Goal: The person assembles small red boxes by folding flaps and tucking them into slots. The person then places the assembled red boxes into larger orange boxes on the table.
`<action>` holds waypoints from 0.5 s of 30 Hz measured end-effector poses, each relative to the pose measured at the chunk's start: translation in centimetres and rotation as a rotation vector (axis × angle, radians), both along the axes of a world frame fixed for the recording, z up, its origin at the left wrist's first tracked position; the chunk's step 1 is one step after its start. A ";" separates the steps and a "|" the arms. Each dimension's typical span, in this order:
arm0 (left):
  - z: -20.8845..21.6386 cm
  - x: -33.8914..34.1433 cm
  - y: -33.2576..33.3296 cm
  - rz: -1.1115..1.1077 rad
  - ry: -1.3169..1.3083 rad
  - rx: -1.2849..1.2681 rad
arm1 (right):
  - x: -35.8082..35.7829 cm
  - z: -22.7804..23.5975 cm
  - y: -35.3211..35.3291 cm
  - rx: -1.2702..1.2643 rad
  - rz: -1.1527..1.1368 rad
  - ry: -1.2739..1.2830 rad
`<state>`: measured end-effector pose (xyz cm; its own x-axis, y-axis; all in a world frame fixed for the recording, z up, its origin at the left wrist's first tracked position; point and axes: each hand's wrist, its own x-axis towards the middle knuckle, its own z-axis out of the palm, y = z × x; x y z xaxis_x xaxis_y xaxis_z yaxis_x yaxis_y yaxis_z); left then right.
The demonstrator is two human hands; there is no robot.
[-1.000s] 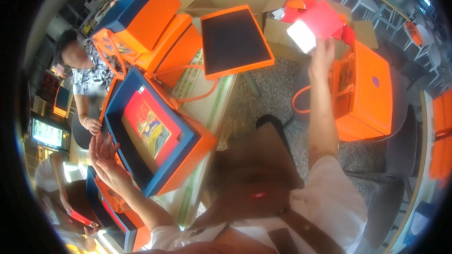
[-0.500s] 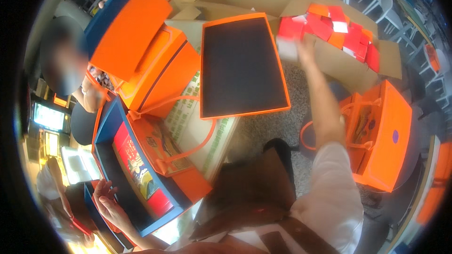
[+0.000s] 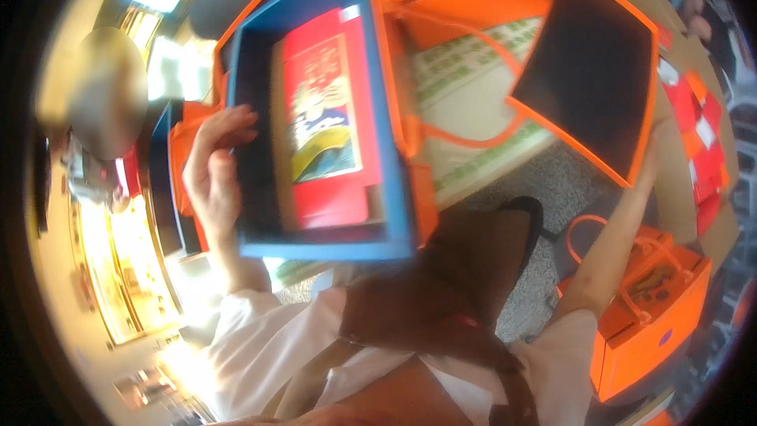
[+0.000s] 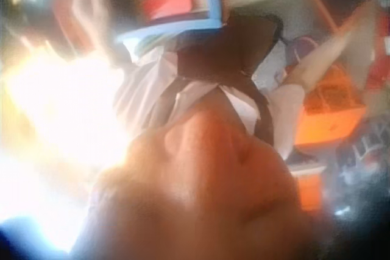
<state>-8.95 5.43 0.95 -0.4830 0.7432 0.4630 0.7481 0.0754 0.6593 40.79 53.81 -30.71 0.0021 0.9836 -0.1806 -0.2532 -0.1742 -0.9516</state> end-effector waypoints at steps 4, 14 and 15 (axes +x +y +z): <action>-0.4 1.0 -0.7 -0.024 -0.017 0.018 | 0.5 2.5 -5.0 0.050 -0.059 0.053; 2.4 1.0 0.1 -0.097 0.087 -0.384 | -7.3 20.9 -17.8 0.405 -0.139 -0.211; 2.6 0.6 0.6 -0.104 0.127 -0.488 | -8.8 23.3 -19.9 0.476 -0.104 -0.260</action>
